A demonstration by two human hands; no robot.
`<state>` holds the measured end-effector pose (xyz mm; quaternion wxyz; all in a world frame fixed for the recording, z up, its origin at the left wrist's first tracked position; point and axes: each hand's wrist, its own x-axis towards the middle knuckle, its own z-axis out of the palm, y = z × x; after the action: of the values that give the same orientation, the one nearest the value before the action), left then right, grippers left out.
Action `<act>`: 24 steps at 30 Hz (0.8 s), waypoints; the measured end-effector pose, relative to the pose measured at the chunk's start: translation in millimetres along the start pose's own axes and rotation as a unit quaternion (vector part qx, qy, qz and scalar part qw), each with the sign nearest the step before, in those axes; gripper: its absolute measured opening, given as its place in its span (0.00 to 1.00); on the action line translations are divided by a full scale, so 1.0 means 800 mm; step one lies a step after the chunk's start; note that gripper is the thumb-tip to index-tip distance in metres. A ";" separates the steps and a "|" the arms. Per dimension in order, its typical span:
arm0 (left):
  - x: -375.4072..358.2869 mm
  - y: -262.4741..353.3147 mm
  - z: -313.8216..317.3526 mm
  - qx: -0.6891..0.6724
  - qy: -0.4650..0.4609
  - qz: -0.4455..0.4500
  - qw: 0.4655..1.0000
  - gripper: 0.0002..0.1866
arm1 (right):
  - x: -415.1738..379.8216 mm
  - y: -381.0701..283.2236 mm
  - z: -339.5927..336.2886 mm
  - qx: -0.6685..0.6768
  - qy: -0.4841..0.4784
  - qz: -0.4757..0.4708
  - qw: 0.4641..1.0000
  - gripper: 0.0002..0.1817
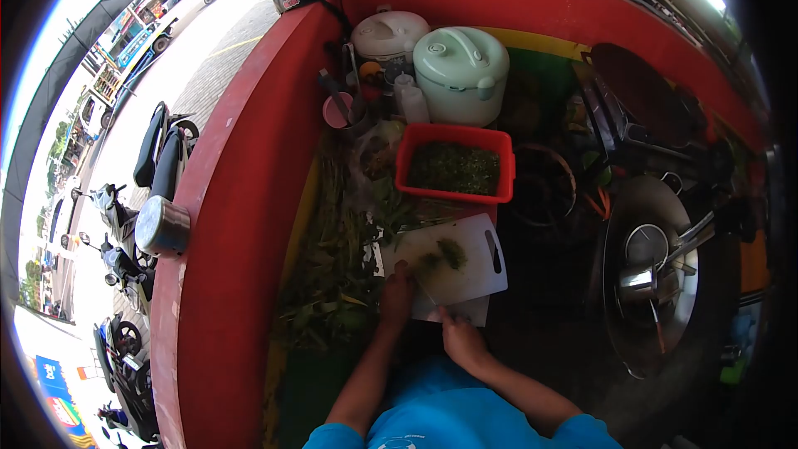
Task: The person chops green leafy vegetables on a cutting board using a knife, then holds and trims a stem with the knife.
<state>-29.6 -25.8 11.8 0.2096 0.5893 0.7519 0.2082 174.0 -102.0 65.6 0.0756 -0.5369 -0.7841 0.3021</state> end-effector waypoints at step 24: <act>-0.002 -0.005 0.002 -0.026 -0.008 -0.014 1.000 0.23 | -0.004 0.010 0.016 -0.001 -0.020 0.013 1.000 0.28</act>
<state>-31.2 -28.1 8.6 0.2337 0.5748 0.7525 0.2206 175.8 -108.4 51.5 0.0559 -0.5408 -0.7789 0.3128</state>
